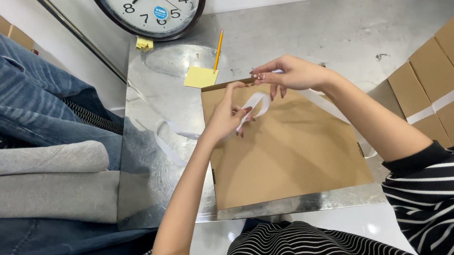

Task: The person places a pink garment in a plastic bag into a cardboard box, closes the lid, and ties the box with a white ribbon. The ribbon is wrapped around the box and tied into a bow on top.

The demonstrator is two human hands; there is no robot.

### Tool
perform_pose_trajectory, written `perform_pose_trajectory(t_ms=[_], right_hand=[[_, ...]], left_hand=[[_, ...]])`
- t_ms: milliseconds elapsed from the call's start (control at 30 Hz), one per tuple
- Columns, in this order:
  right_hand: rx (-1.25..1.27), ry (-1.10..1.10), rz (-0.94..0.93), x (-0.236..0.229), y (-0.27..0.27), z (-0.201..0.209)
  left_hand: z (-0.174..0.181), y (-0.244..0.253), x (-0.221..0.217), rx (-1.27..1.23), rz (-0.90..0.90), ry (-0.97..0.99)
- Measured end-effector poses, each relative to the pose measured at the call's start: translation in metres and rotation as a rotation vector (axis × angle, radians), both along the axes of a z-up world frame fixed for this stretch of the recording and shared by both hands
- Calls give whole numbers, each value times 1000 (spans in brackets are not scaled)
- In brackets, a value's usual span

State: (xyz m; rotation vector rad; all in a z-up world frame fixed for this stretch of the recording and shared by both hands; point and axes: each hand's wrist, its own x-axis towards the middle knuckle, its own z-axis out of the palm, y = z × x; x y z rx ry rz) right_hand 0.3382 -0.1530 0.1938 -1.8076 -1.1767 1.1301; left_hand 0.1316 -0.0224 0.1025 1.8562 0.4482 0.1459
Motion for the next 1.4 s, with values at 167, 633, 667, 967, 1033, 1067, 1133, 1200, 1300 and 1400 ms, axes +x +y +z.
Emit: perform_pose_trajectory(t_ms=[167, 633, 667, 967, 1033, 1067, 1133, 1200, 1300, 1400], right_hand=[[82, 59, -25, -28, 27, 7], [544, -570, 444, -190, 146, -56], [543, -573, 481, -196, 143, -61], [432, -334, 34, -43, 86, -98], [389, -271, -100, 1, 62, -118], [238, -46, -129, 17, 49, -132], [87, 174, -156, 32, 28, -149], [-97, 298, -189, 32, 13, -157], [-208, 140, -170, 59, -8, -192], [-164, -118, -149, 55, -32, -110]], left_hand=[[-32, 4, 9, -121, -114, -82], [-5, -28, 30, -133, 78, 573], [-53, -17, 37, -153, 80, 301], [-40, -9, 30, -153, 19, 327], [-39, -6, 29, -101, -25, 383], [-43, -6, 28, -114, -48, 333], [-51, -5, 31, -126, -75, 279], [-58, -4, 38, -67, -33, 457], [-37, -7, 14, -123, -67, 228], [-35, -6, 15, -76, -71, 266]])
